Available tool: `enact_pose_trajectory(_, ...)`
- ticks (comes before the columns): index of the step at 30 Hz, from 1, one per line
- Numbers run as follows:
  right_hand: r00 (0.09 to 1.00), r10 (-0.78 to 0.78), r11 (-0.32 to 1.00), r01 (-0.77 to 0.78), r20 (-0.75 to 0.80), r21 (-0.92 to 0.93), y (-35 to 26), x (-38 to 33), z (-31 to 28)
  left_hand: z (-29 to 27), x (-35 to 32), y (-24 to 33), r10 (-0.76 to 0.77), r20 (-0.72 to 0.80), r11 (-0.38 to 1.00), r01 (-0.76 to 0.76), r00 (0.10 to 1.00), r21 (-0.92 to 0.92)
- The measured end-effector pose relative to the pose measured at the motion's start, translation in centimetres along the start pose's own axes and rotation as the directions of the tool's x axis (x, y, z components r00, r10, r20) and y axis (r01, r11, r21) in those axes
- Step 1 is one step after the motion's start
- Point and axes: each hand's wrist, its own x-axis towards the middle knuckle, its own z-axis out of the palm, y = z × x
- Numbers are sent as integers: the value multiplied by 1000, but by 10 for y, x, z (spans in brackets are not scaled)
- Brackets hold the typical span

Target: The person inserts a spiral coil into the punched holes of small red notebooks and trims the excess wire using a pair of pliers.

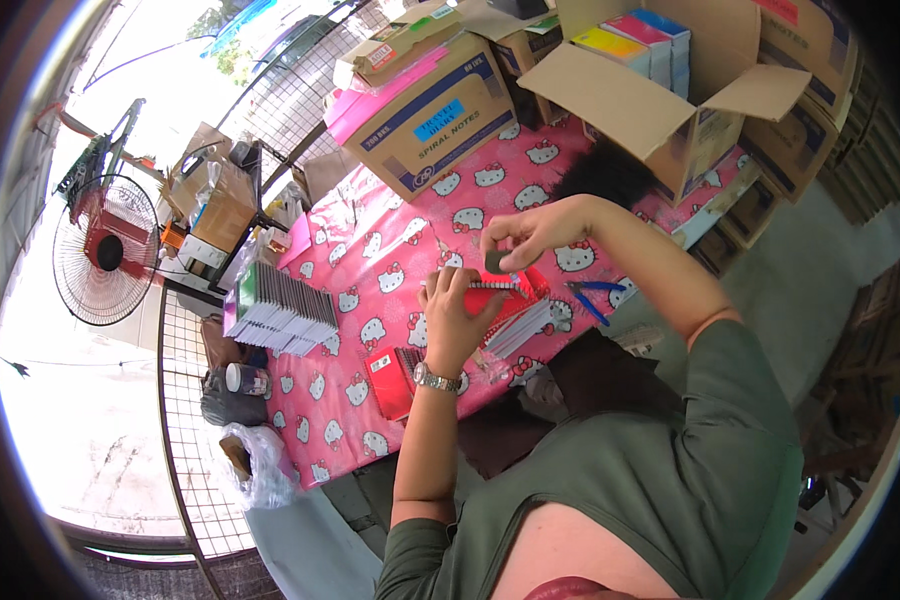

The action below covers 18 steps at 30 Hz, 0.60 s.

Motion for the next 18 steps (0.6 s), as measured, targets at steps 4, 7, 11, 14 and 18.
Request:
enact_pose_trajectory(4, 995, 66, 936, -88, -76, -341, -4, 7, 2, 0, 4, 1, -35, 20, 999, 35, 999, -27)
enact_pose_trajectory(7, 980, -189, 918, 156, 56, 364, 3, 6, 9, -2, 5, -2, -46, 22, 998, 47, 999, -38)
enact_pose_trajectory(11, 982, 116, 830, -178, -147, -529, -17, 14, -1, -2, 6, -4, -50, -17, 995, 48, 999, -85)
enact_pose_trajectory(14, 995, -104, 991, 102, 15, 81, -4, 21, -1, -5, 2, -6, -68, -48, 993, 62, 997, -104)
enact_pose_trajectory(18, 988, -156, 932, 149, -4, 331, 7, 36, 2, -5, 0, -26, -175, -6, 953, 168, 985, -253)
